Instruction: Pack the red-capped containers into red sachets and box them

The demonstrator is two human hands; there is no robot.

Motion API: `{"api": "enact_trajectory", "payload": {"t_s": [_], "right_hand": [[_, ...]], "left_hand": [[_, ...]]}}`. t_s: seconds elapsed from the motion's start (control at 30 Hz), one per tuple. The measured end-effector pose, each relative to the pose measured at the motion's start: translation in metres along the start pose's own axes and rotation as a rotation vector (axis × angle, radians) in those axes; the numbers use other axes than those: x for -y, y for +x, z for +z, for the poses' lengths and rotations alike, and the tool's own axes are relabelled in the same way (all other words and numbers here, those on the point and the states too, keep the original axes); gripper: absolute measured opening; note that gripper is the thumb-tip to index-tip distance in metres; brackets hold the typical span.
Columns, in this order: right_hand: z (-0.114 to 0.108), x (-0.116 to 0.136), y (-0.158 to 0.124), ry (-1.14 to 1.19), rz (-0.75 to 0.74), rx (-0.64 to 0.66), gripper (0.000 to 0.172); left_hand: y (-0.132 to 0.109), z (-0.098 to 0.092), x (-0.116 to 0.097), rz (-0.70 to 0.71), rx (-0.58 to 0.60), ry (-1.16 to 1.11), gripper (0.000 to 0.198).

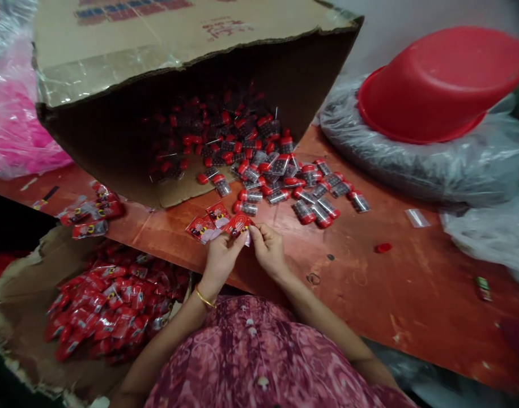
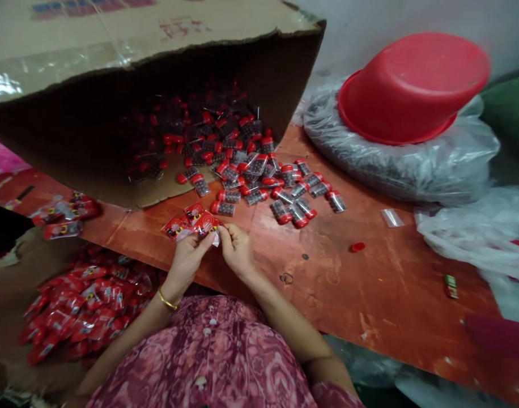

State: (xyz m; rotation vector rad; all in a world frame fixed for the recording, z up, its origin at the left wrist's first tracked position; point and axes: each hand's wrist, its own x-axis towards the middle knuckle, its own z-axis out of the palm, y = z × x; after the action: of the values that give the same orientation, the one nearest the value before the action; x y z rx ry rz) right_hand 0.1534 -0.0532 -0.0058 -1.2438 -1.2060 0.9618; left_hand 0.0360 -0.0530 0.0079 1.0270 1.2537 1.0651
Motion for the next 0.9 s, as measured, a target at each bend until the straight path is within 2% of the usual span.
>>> {"api": "enact_trajectory", "payload": {"t_s": [0.1,0.23,0.33,0.4,0.53,0.63,0.73,0.9], "right_hand": [[-0.002,-0.004,-0.003,-0.143,-0.110,-0.007,0.032],[-0.003,-0.006,-0.008,-0.226,-0.173,-0.035,0.028],[-0.016,-0.004,-0.002,-0.323,-0.193,0.036,0.032],[-0.038,-0.003,0.011,-0.524,-0.233,0.082,0.034],[-0.101,-0.008,0.051,-1.126,-0.272,0.041,0.028],[-0.131,-0.016,0.062,-1.404,-0.229,0.188,0.033],[-0.128,-0.019,0.048,-1.495,-0.193,0.264,0.036],[-0.103,-0.016,0.018,-1.416,-0.199,0.245,0.036]], "left_hand": [[-0.005,0.011,-0.001,-0.045,-0.036,-0.090,0.030],[-0.004,0.018,-0.004,-0.219,-0.049,-0.287,0.039],[0.000,0.018,-0.007,-0.253,-0.095,-0.321,0.042],[0.003,0.017,-0.010,-0.254,-0.124,-0.317,0.041],[0.007,0.013,-0.016,-0.273,-0.139,-0.363,0.042],[0.008,0.012,-0.019,-0.360,-0.146,-0.402,0.043],[0.009,0.011,-0.019,-0.419,-0.140,-0.430,0.044],[0.010,0.004,-0.015,-0.448,-0.126,-0.457,0.041]]}}
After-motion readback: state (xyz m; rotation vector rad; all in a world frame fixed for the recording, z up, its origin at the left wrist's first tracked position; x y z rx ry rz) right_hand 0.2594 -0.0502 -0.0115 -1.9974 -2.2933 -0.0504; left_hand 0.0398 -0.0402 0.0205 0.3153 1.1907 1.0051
